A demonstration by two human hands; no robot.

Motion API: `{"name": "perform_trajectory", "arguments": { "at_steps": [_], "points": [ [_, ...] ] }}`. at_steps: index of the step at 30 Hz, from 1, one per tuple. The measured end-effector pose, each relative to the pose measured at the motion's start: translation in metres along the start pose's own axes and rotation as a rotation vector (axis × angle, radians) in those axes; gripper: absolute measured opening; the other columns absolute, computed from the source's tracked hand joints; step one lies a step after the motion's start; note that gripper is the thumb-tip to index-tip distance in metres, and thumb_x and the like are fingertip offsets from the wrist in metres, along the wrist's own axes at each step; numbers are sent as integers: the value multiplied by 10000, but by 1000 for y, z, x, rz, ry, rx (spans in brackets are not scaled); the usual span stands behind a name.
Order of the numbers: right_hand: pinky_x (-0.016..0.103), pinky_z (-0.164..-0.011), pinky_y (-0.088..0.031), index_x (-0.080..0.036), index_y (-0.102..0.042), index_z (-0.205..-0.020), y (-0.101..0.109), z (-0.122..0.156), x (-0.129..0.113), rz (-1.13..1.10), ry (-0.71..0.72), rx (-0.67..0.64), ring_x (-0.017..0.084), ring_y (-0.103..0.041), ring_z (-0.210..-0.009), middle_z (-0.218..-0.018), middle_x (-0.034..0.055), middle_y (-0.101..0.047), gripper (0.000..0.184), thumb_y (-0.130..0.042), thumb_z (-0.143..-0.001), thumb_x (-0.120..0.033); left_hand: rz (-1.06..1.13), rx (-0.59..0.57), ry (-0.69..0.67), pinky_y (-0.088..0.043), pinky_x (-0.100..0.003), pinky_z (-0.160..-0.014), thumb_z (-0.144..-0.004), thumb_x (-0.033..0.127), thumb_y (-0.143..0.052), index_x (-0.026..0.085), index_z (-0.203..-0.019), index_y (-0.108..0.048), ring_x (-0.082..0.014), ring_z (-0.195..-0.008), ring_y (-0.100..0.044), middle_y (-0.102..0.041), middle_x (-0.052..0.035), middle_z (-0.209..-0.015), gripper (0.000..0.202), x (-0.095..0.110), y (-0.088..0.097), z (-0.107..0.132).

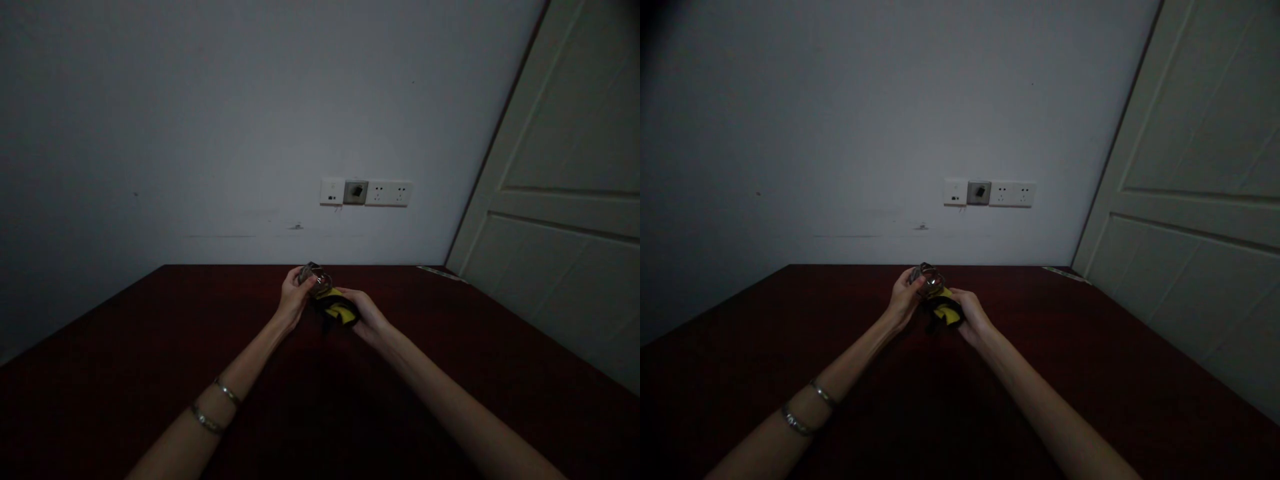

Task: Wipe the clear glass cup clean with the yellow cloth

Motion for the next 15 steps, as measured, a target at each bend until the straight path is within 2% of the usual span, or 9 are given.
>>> {"name": "perform_trajectory", "arguments": {
  "at_steps": [6,10,15],
  "points": [
    [287,-651,-531,-91,-601,-740,1,-6,11,-132,-128,3,162,-630,-594,-624,84,-650,229,-378,-772,-51,-123,-80,-21,-456,-284,-787,-544,240,-798,168,-1085,-481,-158,-866,-599,-628,-56,-966,631,-7,0,1],
    [348,-657,-542,-112,-590,-762,0,-6,13,-135,-141,34,181,-631,-594,-600,66,-643,251,-346,-788,-61,-205,-179,-8,-444,-330,-859,-525,235,-802,158,-1139,-452,-188,-932,-594,-603,-92,-1056,710,-5,-4,1],
    [316,-618,-535,-116,-583,-723,8,-11,13,-130,-103,64,161,-602,-523,-557,57,-621,231,-364,-785,-76,-359,-331,-8,-426,-386,-914,-490,232,-815,137,-1141,-470,-224,-982,-582,-596,-117,-1080,743,2,-12,0]
  ]
}}
Point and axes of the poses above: each hand's wrist, its own z-axis away from the middle knuckle, its own y-axis out of the back of the hand, x = y × z, the point moved 5 cm from there along -z, towards the middle knuckle
